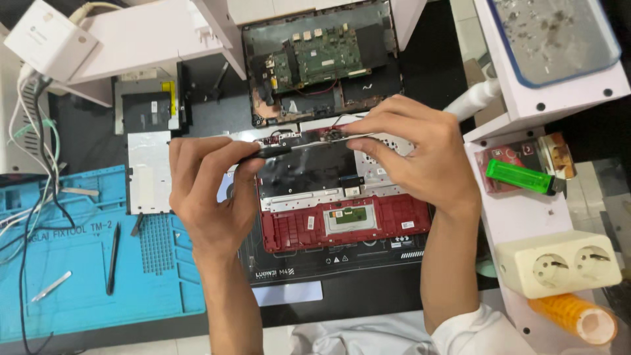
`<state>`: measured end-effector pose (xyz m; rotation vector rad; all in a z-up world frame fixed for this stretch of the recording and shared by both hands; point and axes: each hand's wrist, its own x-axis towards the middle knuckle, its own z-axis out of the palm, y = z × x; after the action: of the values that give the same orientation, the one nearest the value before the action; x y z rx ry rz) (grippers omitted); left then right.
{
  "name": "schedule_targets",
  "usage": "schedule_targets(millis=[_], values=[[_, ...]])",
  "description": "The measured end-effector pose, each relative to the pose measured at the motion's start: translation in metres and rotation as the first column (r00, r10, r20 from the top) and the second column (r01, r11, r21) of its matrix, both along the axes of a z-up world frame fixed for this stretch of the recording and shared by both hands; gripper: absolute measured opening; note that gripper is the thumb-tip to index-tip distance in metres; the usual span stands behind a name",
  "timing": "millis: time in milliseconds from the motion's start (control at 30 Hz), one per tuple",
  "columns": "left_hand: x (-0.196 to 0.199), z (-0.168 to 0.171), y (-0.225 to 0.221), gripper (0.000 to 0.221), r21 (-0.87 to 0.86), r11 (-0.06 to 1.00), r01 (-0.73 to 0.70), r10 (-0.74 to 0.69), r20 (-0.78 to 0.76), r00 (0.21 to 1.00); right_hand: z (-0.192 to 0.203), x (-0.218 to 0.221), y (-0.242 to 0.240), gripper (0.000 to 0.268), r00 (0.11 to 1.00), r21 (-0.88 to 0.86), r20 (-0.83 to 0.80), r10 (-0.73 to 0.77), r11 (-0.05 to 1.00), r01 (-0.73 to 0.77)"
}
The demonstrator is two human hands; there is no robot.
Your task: The person uses a screwdriver to remove screws from the back panel of a red laptop. They then lift the panel to inspect the internal components, including the motherboard and battery area, before placing the panel back down.
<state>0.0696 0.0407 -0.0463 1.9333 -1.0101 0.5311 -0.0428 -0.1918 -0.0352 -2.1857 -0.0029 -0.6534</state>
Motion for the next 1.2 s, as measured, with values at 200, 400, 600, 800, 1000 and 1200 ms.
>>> schedule_targets(millis=[200,400,600,800,1000,1200], values=[[0.015,0.025,-0.023,0.022,0.101,0.987,0.122,-0.107,-0.144,0.984,-0.009,0.003,-0.024,0.023,0.992,-0.054,0.094,-0.086,0.994,0.092],[0.017,0.021,-0.029,0.022,0.061,0.991,0.119,-0.108,-0.163,0.981,-0.006,0.004,-0.03,0.025,0.989,-0.089,0.114,-0.093,0.991,0.104],[0.016,0.014,-0.026,0.022,0.044,0.995,0.088,-0.077,-0.211,0.974,-0.004,0.01,-0.024,0.028,0.994,-0.059,0.092,-0.066,0.996,0.071],[0.011,0.014,-0.025,0.024,0.072,0.994,0.08,-0.073,-0.098,0.993,-0.001,0.01,-0.02,0.029,0.99,-0.084,0.129,-0.061,0.994,0.072],[0.007,0.018,-0.023,0.024,0.074,0.994,0.075,-0.066,-0.124,0.99,-0.001,0.011,-0.019,0.03,0.988,-0.061,0.149,-0.04,0.997,0.05],[0.007,0.019,-0.02,0.021,0.089,0.992,0.089,-0.073,-0.169,0.983,-0.002,0.011,-0.016,0.027,0.985,-0.055,0.173,-0.024,0.998,0.034]])
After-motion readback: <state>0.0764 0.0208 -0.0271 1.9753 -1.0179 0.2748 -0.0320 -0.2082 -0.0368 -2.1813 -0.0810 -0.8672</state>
